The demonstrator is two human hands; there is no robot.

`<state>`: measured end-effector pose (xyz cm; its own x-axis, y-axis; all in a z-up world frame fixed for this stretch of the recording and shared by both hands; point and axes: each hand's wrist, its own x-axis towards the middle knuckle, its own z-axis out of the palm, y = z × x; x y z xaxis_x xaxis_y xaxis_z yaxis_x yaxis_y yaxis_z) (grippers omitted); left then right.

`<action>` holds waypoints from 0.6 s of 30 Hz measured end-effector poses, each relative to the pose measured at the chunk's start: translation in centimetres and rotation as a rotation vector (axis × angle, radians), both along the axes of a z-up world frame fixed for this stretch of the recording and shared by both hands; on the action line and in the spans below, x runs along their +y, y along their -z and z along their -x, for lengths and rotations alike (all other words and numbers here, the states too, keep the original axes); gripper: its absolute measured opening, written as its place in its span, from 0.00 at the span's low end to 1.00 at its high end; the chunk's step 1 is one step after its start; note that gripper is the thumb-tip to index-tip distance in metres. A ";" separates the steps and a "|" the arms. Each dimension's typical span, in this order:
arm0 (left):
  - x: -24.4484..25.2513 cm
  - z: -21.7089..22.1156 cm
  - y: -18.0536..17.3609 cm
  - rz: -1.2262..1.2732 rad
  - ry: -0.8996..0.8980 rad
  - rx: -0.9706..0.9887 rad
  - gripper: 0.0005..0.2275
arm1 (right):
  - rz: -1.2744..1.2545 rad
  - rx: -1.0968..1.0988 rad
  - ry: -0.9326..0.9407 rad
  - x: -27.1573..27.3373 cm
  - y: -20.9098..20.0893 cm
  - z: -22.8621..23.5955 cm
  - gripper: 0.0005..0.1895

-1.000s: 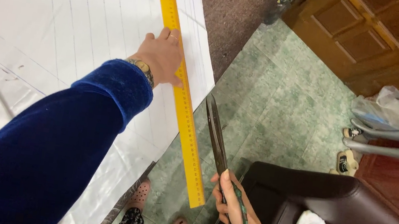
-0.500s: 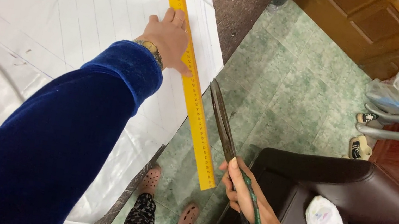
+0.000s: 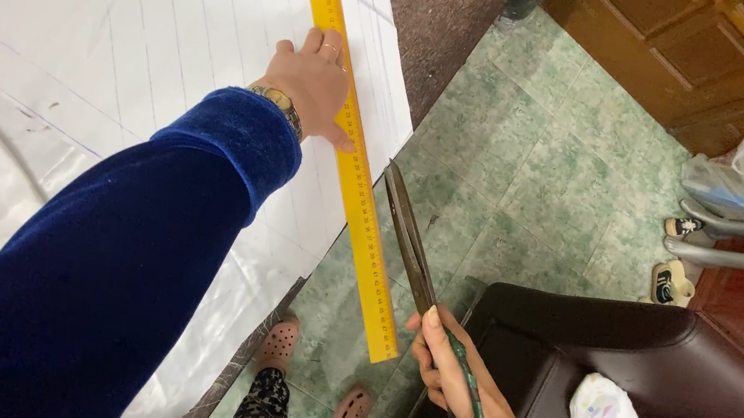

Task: The person uses a yellow ruler and a pen to mark straight lines on a large white fabric. They then use green-handled scissors to cut along the marked lines, separating strips of fabric.

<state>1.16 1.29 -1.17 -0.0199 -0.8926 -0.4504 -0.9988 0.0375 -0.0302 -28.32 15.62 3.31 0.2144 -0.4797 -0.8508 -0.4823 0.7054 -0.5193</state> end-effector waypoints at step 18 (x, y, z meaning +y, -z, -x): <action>0.0 -0.1 0.3 0.031 -0.009 0.022 0.45 | 0.007 -0.037 -0.006 0.1 1.1 0.6 0.23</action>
<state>1.26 1.32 -1.46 -0.0215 -0.9062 -0.4222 -0.9996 0.0278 -0.0089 -28.93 15.71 2.24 0.2491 -0.4843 -0.8387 -0.4671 0.6986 -0.5420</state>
